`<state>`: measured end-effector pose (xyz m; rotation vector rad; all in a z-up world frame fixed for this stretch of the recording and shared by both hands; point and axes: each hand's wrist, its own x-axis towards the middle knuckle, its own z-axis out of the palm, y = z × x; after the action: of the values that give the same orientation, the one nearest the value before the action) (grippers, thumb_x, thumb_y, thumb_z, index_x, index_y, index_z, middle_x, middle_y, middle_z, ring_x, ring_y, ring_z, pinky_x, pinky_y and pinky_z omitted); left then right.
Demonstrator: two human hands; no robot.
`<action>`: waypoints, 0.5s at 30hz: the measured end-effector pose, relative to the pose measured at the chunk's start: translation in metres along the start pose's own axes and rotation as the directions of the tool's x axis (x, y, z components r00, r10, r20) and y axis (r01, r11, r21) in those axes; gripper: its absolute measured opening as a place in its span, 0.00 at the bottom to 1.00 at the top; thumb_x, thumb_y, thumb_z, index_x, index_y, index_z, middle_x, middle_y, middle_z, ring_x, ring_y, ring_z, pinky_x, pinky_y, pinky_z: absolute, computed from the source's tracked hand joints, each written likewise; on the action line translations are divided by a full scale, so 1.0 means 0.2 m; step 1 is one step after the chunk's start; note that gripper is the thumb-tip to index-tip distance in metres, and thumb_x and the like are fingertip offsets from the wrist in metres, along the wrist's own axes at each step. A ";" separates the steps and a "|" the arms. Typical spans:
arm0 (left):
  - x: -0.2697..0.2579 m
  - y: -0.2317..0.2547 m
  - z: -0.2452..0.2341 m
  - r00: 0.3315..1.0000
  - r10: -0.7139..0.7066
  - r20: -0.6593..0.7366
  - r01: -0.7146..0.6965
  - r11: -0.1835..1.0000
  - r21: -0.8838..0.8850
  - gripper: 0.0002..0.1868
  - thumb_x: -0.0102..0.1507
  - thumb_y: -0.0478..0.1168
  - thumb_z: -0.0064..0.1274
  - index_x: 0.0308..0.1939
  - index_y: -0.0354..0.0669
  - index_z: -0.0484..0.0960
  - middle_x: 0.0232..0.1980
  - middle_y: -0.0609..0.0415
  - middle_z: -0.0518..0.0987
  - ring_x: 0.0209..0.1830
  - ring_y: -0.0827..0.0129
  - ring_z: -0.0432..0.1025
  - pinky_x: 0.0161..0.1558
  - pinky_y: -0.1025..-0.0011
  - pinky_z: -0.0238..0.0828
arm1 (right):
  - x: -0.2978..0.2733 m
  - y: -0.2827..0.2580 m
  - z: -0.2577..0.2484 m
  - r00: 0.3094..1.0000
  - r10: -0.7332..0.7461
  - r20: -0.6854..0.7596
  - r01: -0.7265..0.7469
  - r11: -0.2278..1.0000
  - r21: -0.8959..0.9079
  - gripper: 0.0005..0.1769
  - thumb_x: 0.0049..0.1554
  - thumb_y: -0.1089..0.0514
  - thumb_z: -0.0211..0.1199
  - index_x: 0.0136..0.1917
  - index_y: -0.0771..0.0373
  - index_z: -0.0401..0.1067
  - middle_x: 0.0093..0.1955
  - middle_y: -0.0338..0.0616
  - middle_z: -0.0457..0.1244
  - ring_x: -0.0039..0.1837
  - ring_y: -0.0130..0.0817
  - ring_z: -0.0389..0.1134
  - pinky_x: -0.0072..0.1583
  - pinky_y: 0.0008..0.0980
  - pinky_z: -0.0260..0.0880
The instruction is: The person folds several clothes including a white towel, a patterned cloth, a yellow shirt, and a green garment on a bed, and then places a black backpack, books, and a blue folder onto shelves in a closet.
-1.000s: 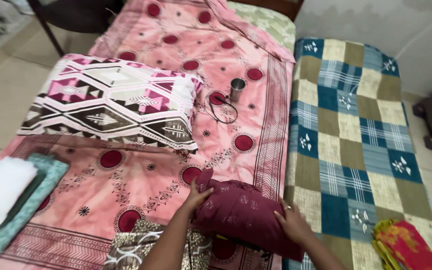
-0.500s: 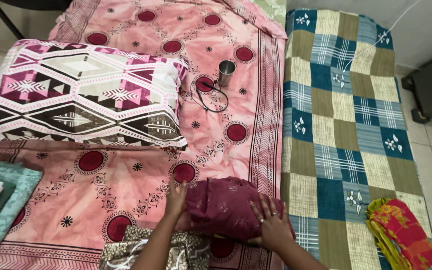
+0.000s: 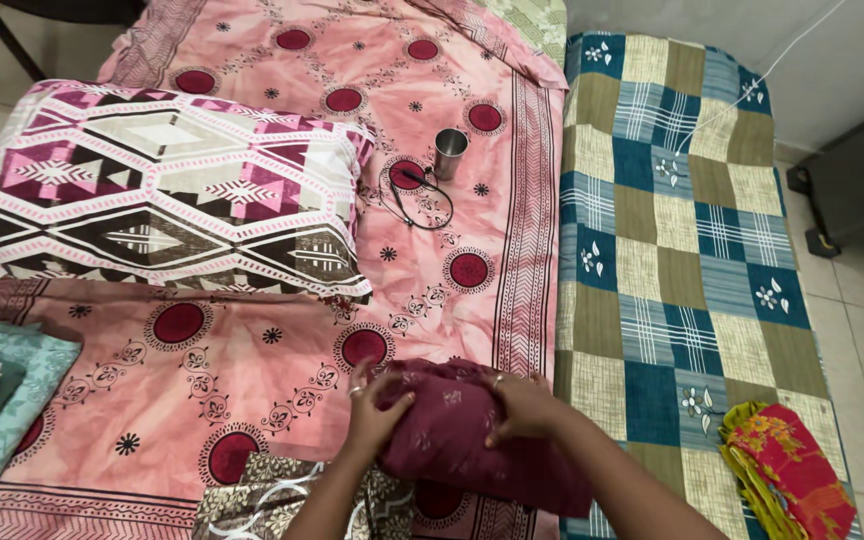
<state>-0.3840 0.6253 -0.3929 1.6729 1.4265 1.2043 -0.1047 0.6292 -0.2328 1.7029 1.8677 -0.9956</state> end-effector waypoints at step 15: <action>0.12 -0.06 -0.13 0.602 -0.728 0.328 0.792 0.596 -0.131 0.20 0.52 0.43 0.71 0.45 0.37 0.87 0.38 0.45 0.88 0.35 0.59 0.82 0.41 0.61 0.81 | -0.08 -0.11 0.09 0.980 -0.198 -0.030 0.194 0.975 -0.111 0.63 0.34 0.39 0.83 0.78 0.48 0.58 0.82 0.50 0.43 0.82 0.56 0.42 0.74 0.56 0.52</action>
<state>-0.4130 0.6483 -0.3869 0.7879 1.4996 0.6086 -0.1252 0.6048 -0.2275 1.5098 2.1086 -0.9206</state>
